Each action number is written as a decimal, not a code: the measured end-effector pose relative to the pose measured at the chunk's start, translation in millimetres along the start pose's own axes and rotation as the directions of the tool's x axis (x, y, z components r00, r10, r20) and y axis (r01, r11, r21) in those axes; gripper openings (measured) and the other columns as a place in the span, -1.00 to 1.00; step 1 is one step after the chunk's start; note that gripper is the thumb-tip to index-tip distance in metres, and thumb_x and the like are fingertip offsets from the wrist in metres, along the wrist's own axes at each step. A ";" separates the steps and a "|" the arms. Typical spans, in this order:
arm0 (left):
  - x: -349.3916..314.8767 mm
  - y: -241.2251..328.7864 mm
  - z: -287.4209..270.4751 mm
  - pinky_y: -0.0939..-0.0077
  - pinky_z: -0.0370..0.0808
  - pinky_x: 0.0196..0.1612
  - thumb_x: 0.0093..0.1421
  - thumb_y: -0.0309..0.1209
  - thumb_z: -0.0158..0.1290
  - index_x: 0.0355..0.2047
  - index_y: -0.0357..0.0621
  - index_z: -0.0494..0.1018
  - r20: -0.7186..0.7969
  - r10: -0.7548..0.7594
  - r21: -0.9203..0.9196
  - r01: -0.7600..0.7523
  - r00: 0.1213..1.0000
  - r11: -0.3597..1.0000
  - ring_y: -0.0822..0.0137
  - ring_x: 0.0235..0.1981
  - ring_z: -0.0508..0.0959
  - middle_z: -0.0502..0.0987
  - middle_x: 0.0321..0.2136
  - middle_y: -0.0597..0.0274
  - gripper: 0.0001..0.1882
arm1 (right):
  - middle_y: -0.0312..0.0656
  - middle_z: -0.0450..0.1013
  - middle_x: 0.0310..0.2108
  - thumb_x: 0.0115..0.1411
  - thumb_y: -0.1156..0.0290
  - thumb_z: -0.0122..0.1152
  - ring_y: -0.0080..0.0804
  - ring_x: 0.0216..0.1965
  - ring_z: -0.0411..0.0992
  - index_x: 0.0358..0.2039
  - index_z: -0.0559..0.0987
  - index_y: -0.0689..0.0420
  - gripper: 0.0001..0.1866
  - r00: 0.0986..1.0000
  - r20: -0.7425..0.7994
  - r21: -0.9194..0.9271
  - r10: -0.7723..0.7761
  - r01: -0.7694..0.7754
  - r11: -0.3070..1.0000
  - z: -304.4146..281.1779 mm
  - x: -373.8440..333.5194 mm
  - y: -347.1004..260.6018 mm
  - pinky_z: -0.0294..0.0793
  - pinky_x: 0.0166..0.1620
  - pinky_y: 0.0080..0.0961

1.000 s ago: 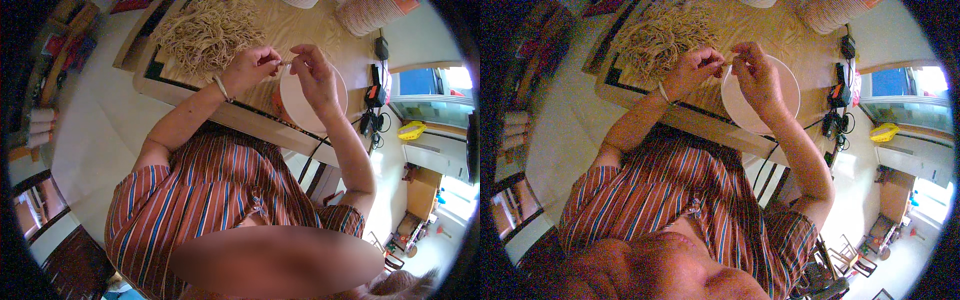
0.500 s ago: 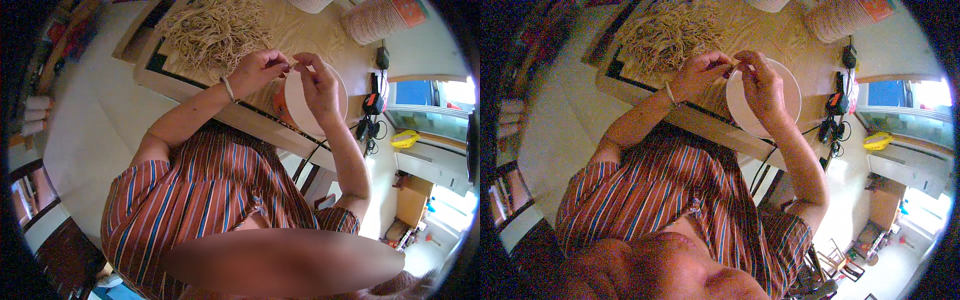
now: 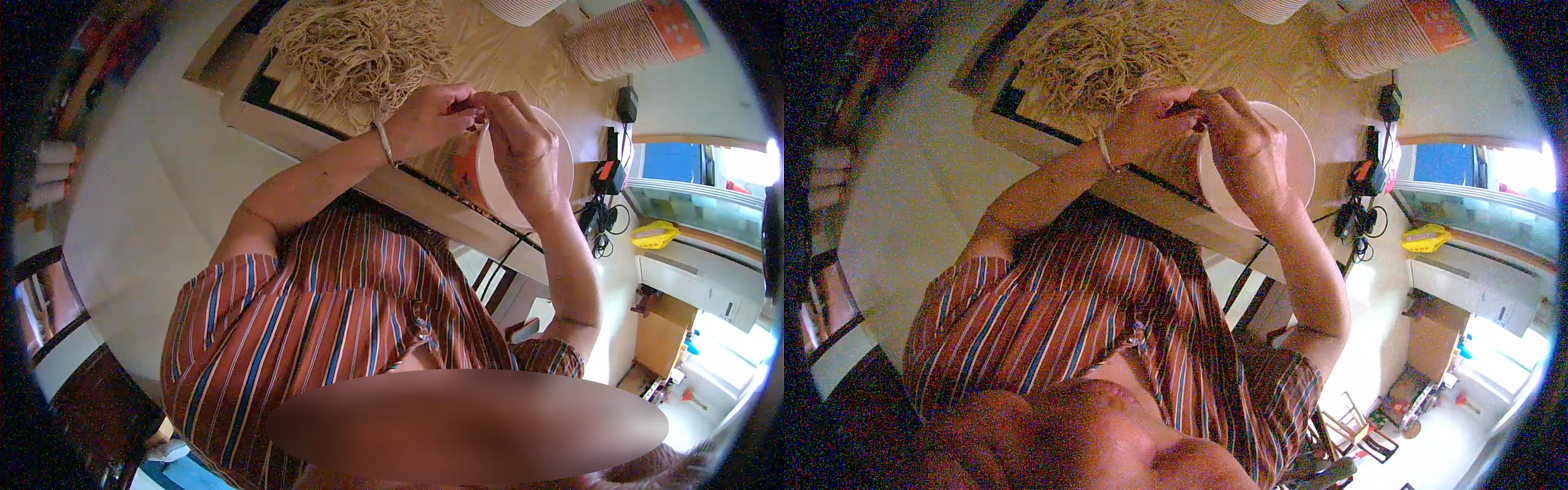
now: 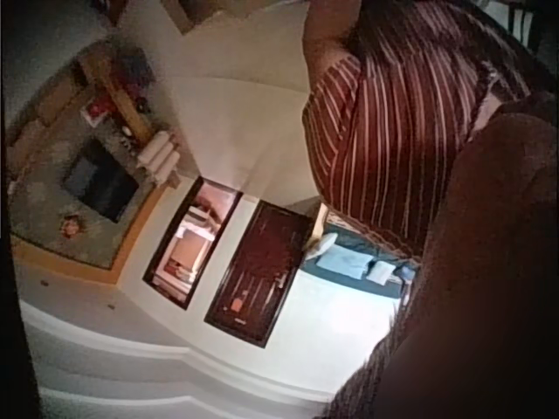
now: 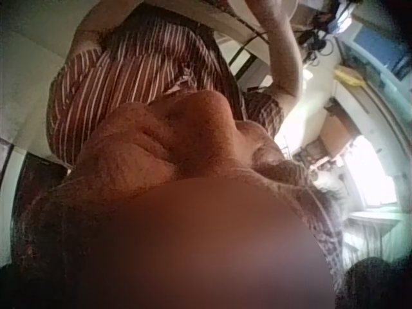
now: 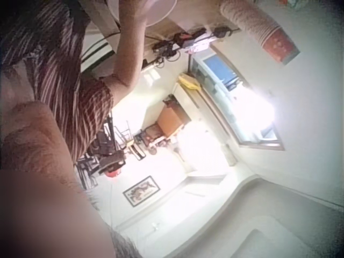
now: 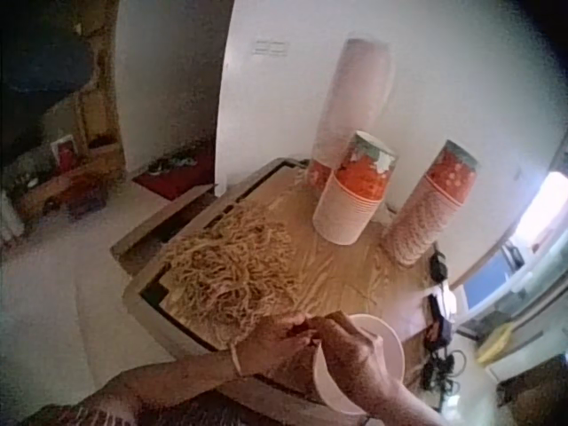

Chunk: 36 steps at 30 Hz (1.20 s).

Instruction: Sorting and placing long strands of shredded paper or raffia into paper buckets.

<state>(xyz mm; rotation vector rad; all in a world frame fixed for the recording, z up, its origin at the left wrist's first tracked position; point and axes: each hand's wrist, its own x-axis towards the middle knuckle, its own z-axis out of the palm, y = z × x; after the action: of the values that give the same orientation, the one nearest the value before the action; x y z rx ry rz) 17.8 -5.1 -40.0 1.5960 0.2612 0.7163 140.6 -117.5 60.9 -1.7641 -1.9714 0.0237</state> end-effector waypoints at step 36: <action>8.4 5.1 -12.1 0.60 0.55 -0.29 0.30 -0.35 0.07 -0.25 -0.28 0.47 -0.057 -0.084 -0.083 0.080 0.995 0.993 0.54 -0.43 0.56 0.55 -0.46 0.31 -0.80 | -0.15 0.58 -0.31 0.21 0.37 0.24 -0.33 -0.30 0.59 -0.26 0.62 0.13 -0.85 0.955 0.062 0.292 0.291 -0.296 0.909 11.9 8.9 36.8 0.54 -0.25 -0.43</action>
<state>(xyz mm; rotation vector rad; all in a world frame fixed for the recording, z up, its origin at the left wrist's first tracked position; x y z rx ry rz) 16.1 8.5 -32.7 1.4803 0.3365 0.7039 170.1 -99.5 41.4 -1.8388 -1.5940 0.4179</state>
